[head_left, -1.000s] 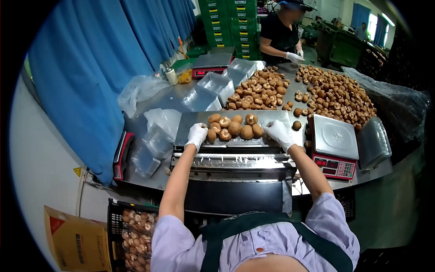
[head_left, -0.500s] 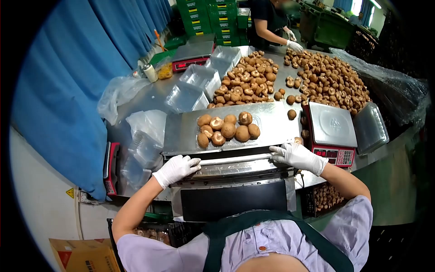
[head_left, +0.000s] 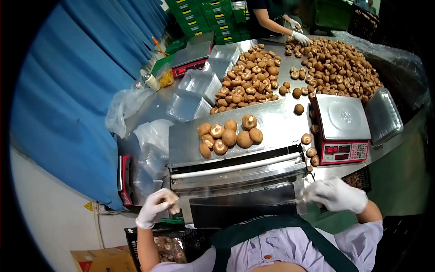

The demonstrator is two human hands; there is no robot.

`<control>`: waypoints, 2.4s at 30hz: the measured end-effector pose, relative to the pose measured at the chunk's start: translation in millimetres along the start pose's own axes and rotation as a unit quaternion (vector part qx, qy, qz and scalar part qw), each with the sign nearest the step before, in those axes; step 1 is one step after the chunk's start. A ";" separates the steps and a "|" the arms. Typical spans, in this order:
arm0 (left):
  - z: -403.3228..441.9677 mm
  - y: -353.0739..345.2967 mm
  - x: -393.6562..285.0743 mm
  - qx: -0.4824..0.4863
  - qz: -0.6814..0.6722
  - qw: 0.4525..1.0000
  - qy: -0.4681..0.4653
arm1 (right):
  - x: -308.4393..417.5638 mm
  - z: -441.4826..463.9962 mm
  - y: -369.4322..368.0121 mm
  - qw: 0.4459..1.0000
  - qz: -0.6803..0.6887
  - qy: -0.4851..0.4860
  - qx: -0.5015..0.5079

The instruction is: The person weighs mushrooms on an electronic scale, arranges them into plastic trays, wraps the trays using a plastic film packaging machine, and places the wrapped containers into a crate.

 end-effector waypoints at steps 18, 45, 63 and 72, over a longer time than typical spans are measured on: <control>292.9 47.2 -6.5 -0.025 0.498 0.832 -0.243 | -180.7 259.5 -27.1 0.941 -0.250 0.076 -0.213; 205.1 10.0 -80.2 -0.232 0.505 0.761 -0.334 | -126.2 225.0 32.3 0.955 0.026 0.076 -0.286; 2.5 -108.0 135.5 -0.177 0.368 0.884 -0.227 | -56.3 70.3 -173.0 0.865 0.356 -0.221 0.274; -19.4 -85.3 167.4 -0.266 0.493 0.827 -0.042 | 6.8 126.1 -96.6 0.986 -0.074 0.105 0.108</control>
Point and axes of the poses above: each hand's wrist, its own z-axis towards the middle knuckle, its own y-axis out of the back of the hand, x = y × z, the point moved 4 cm from there along z, towards the middle knuckle, and after that the axes turned 10 degrees about -z, right-handed, at the moved point
